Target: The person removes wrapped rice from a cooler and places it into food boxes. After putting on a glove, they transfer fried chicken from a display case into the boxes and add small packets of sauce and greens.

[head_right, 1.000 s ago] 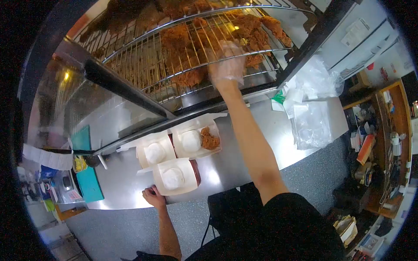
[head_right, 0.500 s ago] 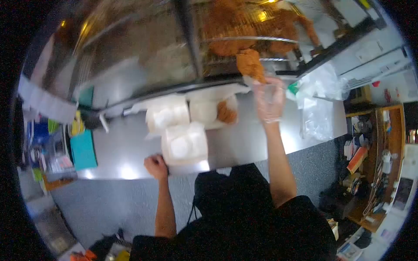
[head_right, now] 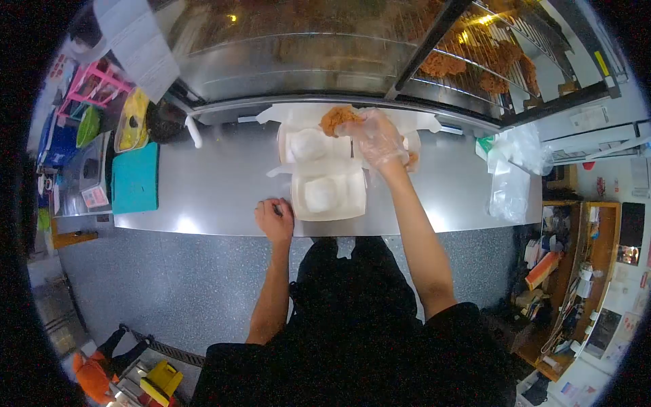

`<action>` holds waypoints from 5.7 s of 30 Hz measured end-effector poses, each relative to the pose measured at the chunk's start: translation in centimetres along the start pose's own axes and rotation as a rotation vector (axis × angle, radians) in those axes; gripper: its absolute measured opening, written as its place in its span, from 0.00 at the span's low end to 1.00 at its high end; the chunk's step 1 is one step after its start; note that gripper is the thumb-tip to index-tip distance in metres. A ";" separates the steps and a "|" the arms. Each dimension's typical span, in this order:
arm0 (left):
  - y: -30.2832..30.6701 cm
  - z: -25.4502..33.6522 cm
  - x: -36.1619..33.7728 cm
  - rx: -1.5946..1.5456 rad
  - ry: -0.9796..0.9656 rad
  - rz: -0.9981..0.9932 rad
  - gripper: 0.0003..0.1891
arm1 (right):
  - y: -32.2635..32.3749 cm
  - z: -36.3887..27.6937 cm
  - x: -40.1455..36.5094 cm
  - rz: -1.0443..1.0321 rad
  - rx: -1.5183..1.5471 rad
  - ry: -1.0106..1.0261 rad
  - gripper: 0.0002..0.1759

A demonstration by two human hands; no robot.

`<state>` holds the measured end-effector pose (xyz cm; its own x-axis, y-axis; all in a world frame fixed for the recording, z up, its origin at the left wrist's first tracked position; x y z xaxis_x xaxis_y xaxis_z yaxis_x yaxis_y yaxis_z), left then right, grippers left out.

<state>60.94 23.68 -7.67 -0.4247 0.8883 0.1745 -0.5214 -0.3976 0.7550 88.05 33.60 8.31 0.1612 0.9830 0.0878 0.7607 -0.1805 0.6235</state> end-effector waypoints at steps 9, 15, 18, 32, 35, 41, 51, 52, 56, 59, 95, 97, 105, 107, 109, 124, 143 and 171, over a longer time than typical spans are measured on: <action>-0.6 -1.0 -0.1 -0.014 -0.006 -0.019 0.07 | -1.2 -2.0 -2.7 -0.095 -0.129 0.272 0.18; 0.7 -1.2 -0.4 -0.602 0.254 -0.061 0.08 | 2.6 5.2 -4.0 0.449 0.551 0.245 0.13; 3.3 1.5 -1.4 -0.610 0.065 -0.088 0.08 | 7.9 -2.9 -1.4 0.660 -0.416 0.470 0.18; 13.1 15.3 -0.2 -0.588 -0.306 -0.011 0.12 | 15.4 0.2 4.0 0.884 -0.524 0.636 0.20; 19.1 20.3 0.3 -0.763 -0.491 -0.028 0.14 | 17.7 8.2 3.6 0.919 -0.515 0.460 0.21; 32.6 31.7 1.1 -0.762 -1.168 -0.013 0.15 | 24.4 14.6 -1.0 0.831 -0.691 0.357 0.22; 32.6 33.8 3.4 -0.737 -1.352 0.329 0.13 | 22.7 13.9 -12.9 0.709 -0.528 0.216 0.15; 32.8 33.3 3.7 -0.750 -1.330 0.327 0.13 | 21.0 12.1 -13.5 0.695 -0.540 0.271 0.17; 35.1 29.6 6.1 -0.785 -1.209 0.302 0.11 | 11.0 -0.6 -13.9 0.597 -0.351 0.379 0.19; 38.1 24.7 8.9 -0.780 -1.003 0.157 0.11 | 2.5 -8.3 -12.4 0.414 -0.141 0.328 0.19; 12.3 -20.3 18.4 -0.044 -0.461 -0.266 0.15 | -22.0 -28.4 9.3 0.429 -0.134 0.175 0.21; 11.9 -20.5 19.3 -0.023 -0.449 -0.269 0.15 | -21.2 -29.0 9.8 0.436 -0.154 0.183 0.22; 11.8 -20.7 19.3 -0.089 -0.438 -0.234 0.14 | -16.9 -26.0 7.3 0.492 -0.178 0.123 0.27; 11.6 -20.9 19.0 -0.107 -0.429 -0.235 0.14 | -15.7 -22.9 7.8 0.488 -0.293 0.127 0.27; 11.2 -21.2 19.1 -0.097 -0.423 -0.224 0.15 | -14.9 -22.0 7.5 0.529 -0.333 0.179 0.24; 12.0 -20.8 19.2 -0.179 -0.438 -0.172 0.14 | -5.7 -8.1 6.9 0.216 -1.016 0.204 0.34; 11.4 -21.2 18.8 -0.159 -0.377 -0.158 0.13 | -4.5 -13.1 5.3 0.490 -0.457 0.044 0.32; 11.5 -18.1 18.4 0.150 -0.413 -0.070 0.19 | -1.2 -15.0 7.2 0.439 -0.098 0.474 0.18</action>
<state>33.74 31.26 -7.19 -0.0452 0.9413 0.3345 -0.4127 -0.3226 0.8518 78.82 41.41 19.85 0.1317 0.7308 0.6698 0.6227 -0.5867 0.5177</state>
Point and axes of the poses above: each hand's wrist, its own x-axis towards the middle knuckle, its own y-axis out of the back of the hand, z = x × y, the point moved 2 cm from there along x, towards the middle knuckle, and after that the axes turned 10 degrees about y, right-handed, at the moved point
